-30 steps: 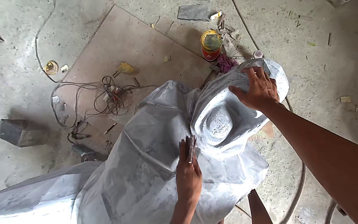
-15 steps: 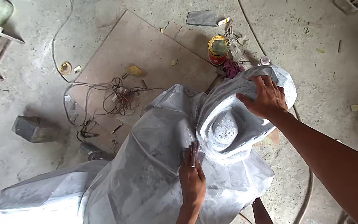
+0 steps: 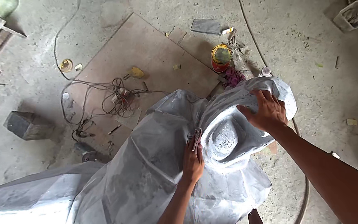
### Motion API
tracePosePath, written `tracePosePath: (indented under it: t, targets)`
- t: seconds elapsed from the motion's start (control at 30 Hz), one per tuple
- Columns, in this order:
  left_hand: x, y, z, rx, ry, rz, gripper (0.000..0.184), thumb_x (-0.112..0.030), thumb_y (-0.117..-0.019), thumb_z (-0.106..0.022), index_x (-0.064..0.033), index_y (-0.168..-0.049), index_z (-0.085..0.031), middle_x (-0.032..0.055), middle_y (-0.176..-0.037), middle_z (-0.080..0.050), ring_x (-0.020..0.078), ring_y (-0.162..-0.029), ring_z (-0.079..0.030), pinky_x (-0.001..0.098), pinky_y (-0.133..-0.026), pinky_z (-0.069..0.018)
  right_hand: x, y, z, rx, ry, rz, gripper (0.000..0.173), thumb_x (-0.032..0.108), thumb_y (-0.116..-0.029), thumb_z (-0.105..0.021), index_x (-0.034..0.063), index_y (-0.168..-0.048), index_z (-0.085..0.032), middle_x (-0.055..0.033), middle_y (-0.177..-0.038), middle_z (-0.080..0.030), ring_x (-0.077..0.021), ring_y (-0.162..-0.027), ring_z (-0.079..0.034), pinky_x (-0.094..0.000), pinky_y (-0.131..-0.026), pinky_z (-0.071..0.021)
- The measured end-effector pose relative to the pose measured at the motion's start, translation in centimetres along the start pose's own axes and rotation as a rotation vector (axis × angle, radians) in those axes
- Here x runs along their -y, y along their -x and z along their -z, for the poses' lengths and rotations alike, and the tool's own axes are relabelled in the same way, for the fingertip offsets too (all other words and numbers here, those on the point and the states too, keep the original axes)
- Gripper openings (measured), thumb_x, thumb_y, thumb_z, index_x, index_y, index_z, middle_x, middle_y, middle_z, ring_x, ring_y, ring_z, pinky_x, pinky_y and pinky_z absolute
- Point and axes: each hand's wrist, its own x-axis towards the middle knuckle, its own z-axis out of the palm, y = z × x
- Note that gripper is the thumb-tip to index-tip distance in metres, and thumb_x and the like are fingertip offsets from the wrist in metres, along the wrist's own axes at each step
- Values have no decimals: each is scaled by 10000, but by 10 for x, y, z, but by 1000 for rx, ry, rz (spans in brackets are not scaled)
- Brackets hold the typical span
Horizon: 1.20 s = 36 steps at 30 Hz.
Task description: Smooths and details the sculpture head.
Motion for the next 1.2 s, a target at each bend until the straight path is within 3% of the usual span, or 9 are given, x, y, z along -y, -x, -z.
tracePosePath:
  t: [0.13, 0.23, 0.37, 0.53, 0.63, 0.77, 0.9, 1.07, 1.2]
  targets:
    - [1, -63, -13, 100, 49, -124, 460, -306, -1119, -328, -152, -1499, -537, -8, -1548, -524, 170, -1457, -442, 449, -1242, -299, 0, 0, -2, 11, 23, 3, 906, 906, -795, -427, 257, -1411, -570, -98, -1391, -593, -337, -1226, -594, -614, -944, -461]
    - [3, -50, -3, 149, 63, -125, 494, -360, -1128, -273, -215, -1568, -443, -72, -1609, -439, 109, -1491, -379, 423, -1260, -288, 0, 4, -2, 18, 17, 12, 889, 901, -797, -439, 265, -1405, -568, -92, -1376, -595, -331, -1219, -592, -614, -953, -458]
    - [-4, -6, 10, 26, 6, 25, 471, -323, -1101, -371, -75, -1448, -572, 80, -1436, -617, 197, -1369, -543, 422, -1184, -400, -1, 1, -2, 17, 17, -2, 900, 912, -789, -436, 265, -1396, -589, -73, -1396, -593, -314, -1242, -587, -610, -994, -448]
    - [-11, -64, -8, 176, -5, -60, 502, -368, -1121, -280, -178, -1539, -484, -1, -1569, -496, 185, -1459, -439, 456, -1221, -333, -1, 3, -1, 32, 12, 10, 884, 897, -796, -454, 258, -1392, -590, -71, -1393, -591, -312, -1240, -584, -604, -1005, -442]
    - [-6, -32, 38, 143, -136, -79, 468, -386, -1111, -318, -238, -1478, -567, -2, -1516, -546, 167, -1409, -496, 424, -1178, -419, -5, -2, 1, 35, 7, 24, 877, 892, -805, -446, 262, -1399, -585, -66, -1396, -586, -302, -1247, -578, -599, -1020, -436]
    - [6, 14, 81, -133, -202, 22, 370, -186, -1028, -444, 29, -1182, -701, 233, -1398, -574, 340, -1307, -567, 442, -1097, -490, -5, 0, -2, 33, -5, 33, 868, 886, -814, -443, 254, -1390, -590, -65, -1388, -590, -299, -1246, -579, -597, -1030, -428]
    - [-5, 16, 42, -179, -119, -67, 387, -86, -1017, -445, 42, -1343, -609, 249, -1450, -534, 304, -1351, -547, 404, -1114, -489, -8, -3, -1, 31, 9, 25, 859, 890, -818, -427, 271, -1390, -593, -54, -1393, -592, -283, -1260, -575, -593, -1041, -425]
    - [-27, 48, -22, -218, 37, 122, 395, -181, -1055, -473, 108, -1258, -649, 269, -1286, -666, 364, -1269, -624, 470, -1142, -453, -7, 0, -2, 36, 21, 29, 862, 886, -819, -432, 270, -1401, -588, -56, -1395, -587, -283, -1245, -583, -588, -1032, -433]
    - [-29, 24, -46, -344, 171, 137, 422, -181, -1077, -428, 89, -1359, -588, 235, -1398, -610, 312, -1366, -552, 460, -1208, -384, -5, 0, -2, 16, 33, 21, 853, 887, -817, -424, 278, -1390, -595, -43, -1378, -599, -269, -1232, -592, -570, -1014, -448]
